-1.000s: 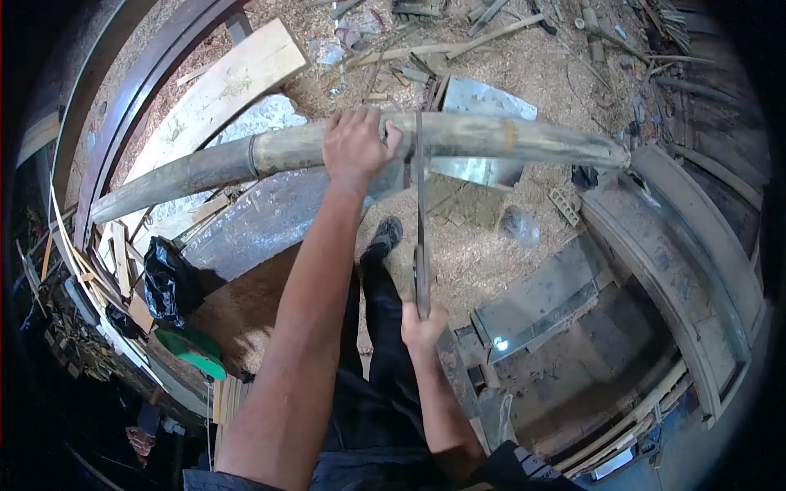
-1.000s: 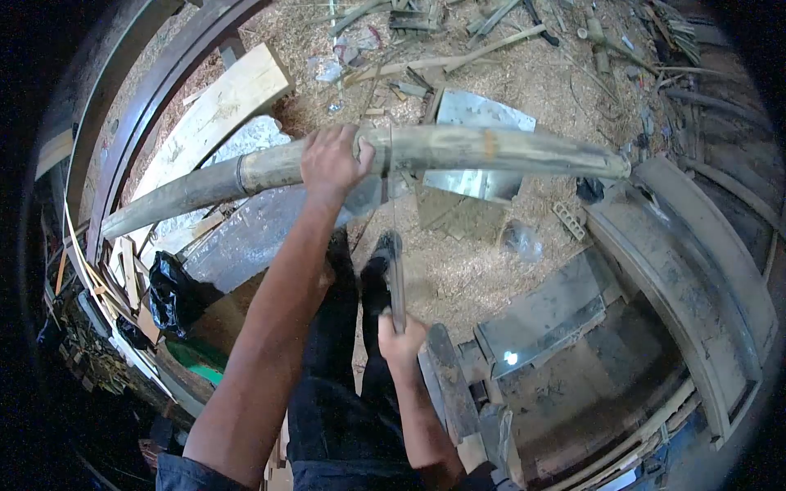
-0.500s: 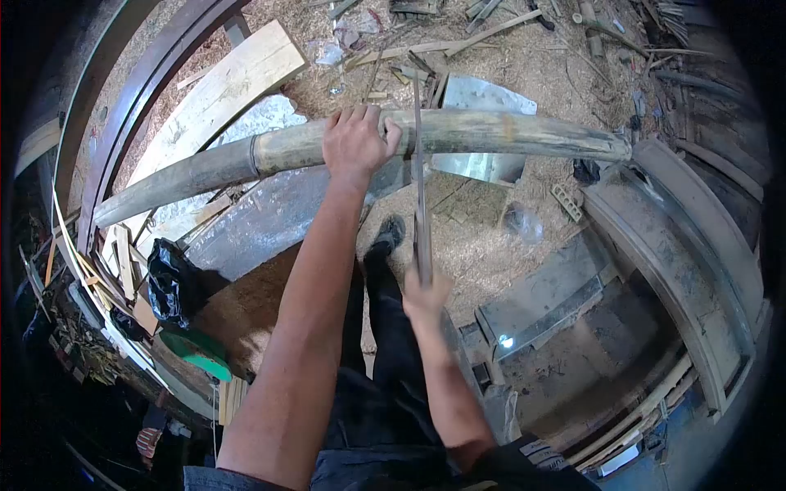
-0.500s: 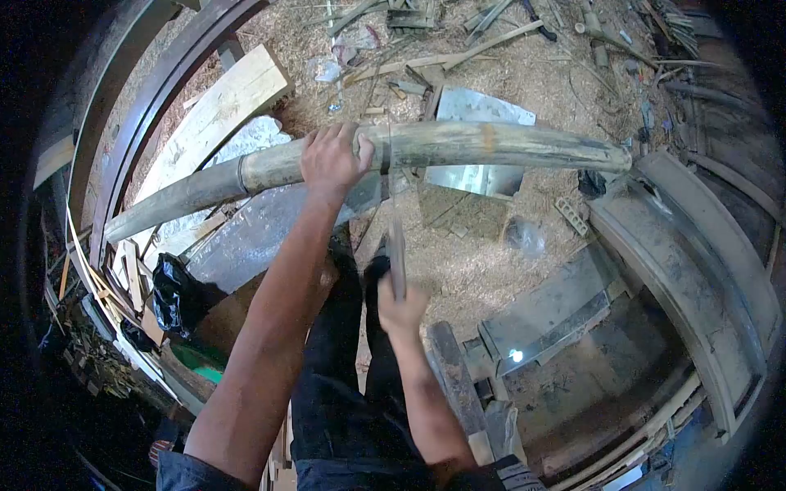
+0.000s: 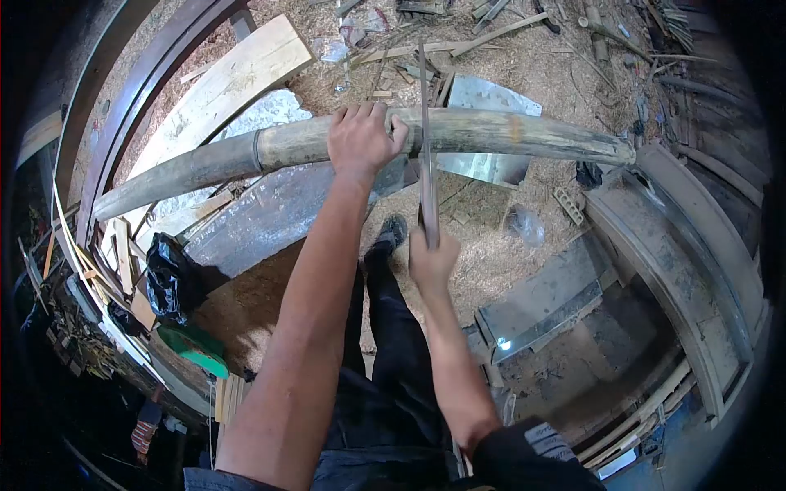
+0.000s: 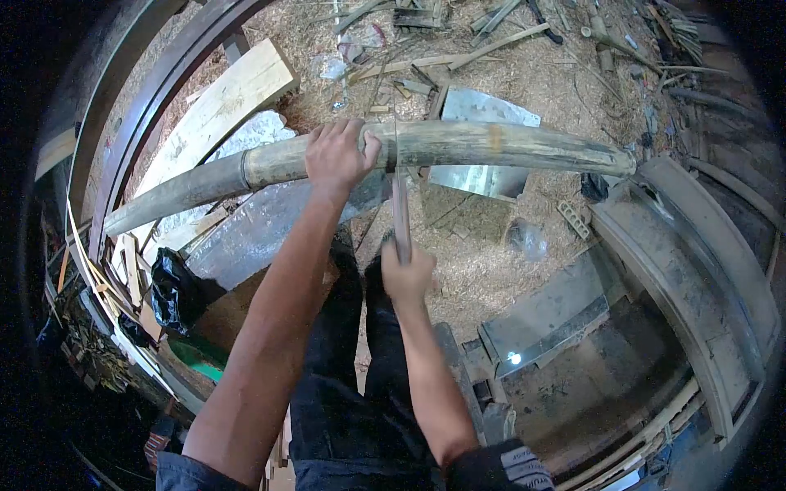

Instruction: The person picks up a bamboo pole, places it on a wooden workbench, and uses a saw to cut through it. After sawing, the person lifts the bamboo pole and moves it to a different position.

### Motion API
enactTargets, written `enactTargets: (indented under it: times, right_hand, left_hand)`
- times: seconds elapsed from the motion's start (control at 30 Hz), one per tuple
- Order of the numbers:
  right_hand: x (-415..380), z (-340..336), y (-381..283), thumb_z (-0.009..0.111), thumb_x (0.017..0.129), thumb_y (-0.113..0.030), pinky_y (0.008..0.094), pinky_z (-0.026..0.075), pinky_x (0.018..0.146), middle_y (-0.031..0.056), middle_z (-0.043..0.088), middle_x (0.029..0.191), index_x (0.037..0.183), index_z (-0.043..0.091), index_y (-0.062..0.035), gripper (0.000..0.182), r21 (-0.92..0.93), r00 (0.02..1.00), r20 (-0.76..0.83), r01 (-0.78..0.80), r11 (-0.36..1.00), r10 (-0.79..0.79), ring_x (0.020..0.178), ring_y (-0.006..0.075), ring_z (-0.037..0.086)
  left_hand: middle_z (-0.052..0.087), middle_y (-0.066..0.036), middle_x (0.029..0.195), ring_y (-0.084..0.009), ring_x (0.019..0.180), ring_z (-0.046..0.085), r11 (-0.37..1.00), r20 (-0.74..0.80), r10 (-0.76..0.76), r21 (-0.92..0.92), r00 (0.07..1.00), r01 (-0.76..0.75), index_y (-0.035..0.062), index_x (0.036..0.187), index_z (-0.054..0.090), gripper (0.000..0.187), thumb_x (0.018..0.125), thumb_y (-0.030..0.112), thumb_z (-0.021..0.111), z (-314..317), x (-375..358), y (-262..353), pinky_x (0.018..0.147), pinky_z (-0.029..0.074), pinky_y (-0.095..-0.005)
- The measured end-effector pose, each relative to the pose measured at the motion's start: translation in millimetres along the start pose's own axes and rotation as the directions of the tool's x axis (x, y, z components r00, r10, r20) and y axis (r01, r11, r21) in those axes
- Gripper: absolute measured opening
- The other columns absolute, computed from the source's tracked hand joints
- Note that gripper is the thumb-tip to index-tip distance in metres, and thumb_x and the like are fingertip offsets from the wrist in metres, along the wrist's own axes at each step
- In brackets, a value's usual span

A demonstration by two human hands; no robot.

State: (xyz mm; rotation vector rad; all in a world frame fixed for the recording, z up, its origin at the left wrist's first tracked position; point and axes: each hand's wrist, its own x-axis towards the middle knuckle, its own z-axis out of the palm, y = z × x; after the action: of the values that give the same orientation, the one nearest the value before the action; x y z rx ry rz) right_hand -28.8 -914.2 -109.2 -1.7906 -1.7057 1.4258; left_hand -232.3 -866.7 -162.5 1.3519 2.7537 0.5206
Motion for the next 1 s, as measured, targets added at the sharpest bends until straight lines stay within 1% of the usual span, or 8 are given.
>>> enactTargets:
  times: [0.1, 0.2, 0.27, 0.4, 0.47, 0.67, 0.8, 1.0]
  right_hand:
    - [16.5, 3.3, -9.0, 0.067, 0.085, -0.017, 0.0367, 0.041, 0.05, 0.0125, 0.047, 0.053, 0.068, 0.06, 0.0006, 0.025, 0.027, 0.987, 0.014, 0.159, 0.987, -0.159, 0.05, 0.0136, 0.053]
    - [-62.3, -22.9, 11.2, 0.067, 0.084, -0.013, 0.0365, 0.045, 0.053, 0.0167, 0.053, 0.056, 0.071, 0.062, 0.002, 0.021, -0.14, 0.996, 0.023, -0.082, 0.987, 0.086, 0.052, 0.0195, 0.061]
    - [-100.8, -36.8, 47.4, 0.069, 0.084, -0.014, 0.0374, 0.048, 0.054, 0.0163, 0.052, 0.054, 0.072, 0.064, 0.0021, 0.02, -0.006, 0.991, -0.012, 0.137, 0.991, -0.137, 0.053, 0.0221, 0.064]
    - [-44.4, -6.7, 18.2, 0.068, 0.084, -0.017, 0.039, 0.044, 0.051, 0.0164, 0.05, 0.052, 0.066, 0.059, 0.0016, 0.028, -0.166, 0.999, -0.026, 0.029, 0.986, -0.033, 0.048, 0.0223, 0.06]
    - [16.4, 12.4, -2.0, 0.067, 0.086, -0.021, 0.0395, 0.043, 0.05, 0.0166, 0.051, 0.053, 0.067, 0.059, 0.0013, 0.03, 0.031, 0.989, 0.005, 0.147, 0.989, -0.148, 0.047, 0.0217, 0.058]
    - [-87.6, -32.3, 43.1, 0.072, 0.083, -0.017, 0.0406, 0.046, 0.051, 0.0164, 0.059, 0.057, 0.071, 0.065, 0.0011, 0.023, -0.136, 0.999, 0.034, 0.011, 0.991, -0.007, 0.05, 0.0258, 0.063]
    - [-75.3, -32.6, 46.9, 0.067, 0.086, -0.015, 0.0397, 0.046, 0.05, 0.0154, 0.058, 0.055, 0.071, 0.065, 0.0019, 0.023, -0.16, 0.999, 0.049, 0.015, 0.987, -0.008, 0.05, 0.0247, 0.062]
    - [-1.8, 1.5, -3.3, 0.069, 0.087, -0.02, 0.0368, 0.038, 0.047, 0.0086, 0.045, 0.05, 0.063, 0.056, 0.002, 0.035, 0.076, 0.999, 0.018, -0.036, 0.996, 0.035, 0.046, 0.0148, 0.044]
  left_hand:
    - [0.073, -0.01, 0.091, -0.0286, 0.086, 0.07, 1.0, 0.005, 0.011, 0.006, 1.0, -0.011, 0.0098, 0.094, 0.074, 0.027, 0.085, 0.031, 0.06, -2.0, 0.8, 0.7, 0.088, 0.05, -0.0414]
    - [0.073, -0.01, 0.09, -0.028, 0.087, 0.07, 1.0, 0.006, 0.003, 0.009, 1.0, -0.003, 0.0097, 0.093, 0.074, 0.026, 0.085, 0.03, 0.06, -3.4, 0.4, 2.0, 0.088, 0.05, -0.0411]
    - [0.073, -0.01, 0.09, -0.0277, 0.087, 0.07, 1.0, -0.01, 0.012, 0.004, 1.0, -0.011, 0.0099, 0.093, 0.074, 0.026, 0.085, 0.03, 0.06, -0.4, 1.9, 0.3, 0.088, 0.05, -0.0413]
    - [0.073, -0.011, 0.093, -0.0284, 0.09, 0.069, 1.0, 0.042, -0.024, 0.003, 0.999, 0.024, 0.0103, 0.096, 0.074, 0.027, 0.087, 0.031, 0.059, -0.6, -0.3, 1.5, 0.09, 0.05, -0.0425]
    - [0.073, -0.012, 0.094, -0.0291, 0.09, 0.069, 1.0, 0.033, -0.013, -0.001, 0.999, 0.013, 0.0102, 0.098, 0.073, 0.029, 0.087, 0.032, 0.058, -4.9, 1.2, 2.3, 0.09, 0.05, -0.0432]
    - [0.073, -0.012, 0.098, -0.0304, 0.093, 0.069, 1.0, 0.055, -0.003, -0.005, 0.998, 0.003, 0.0102, 0.101, 0.073, 0.031, 0.089, 0.034, 0.057, -1.7, -2.7, 1.1, 0.092, 0.049, -0.0446]
    - [0.073, -0.012, 0.098, -0.03, 0.093, 0.069, 0.999, 0.094, -0.036, 0.009, 0.995, 0.035, 0.0101, 0.1, 0.073, 0.032, 0.088, 0.035, 0.057, -4.7, 0.9, 2.6, 0.094, 0.049, -0.0446]
    - [0.073, -0.012, 0.098, -0.0298, 0.094, 0.07, 0.999, 0.077, -0.032, 0.015, 0.997, 0.03, 0.0099, 0.1, 0.073, 0.033, 0.088, 0.035, 0.057, -3.0, 2.4, 0.7, 0.094, 0.049, -0.0446]
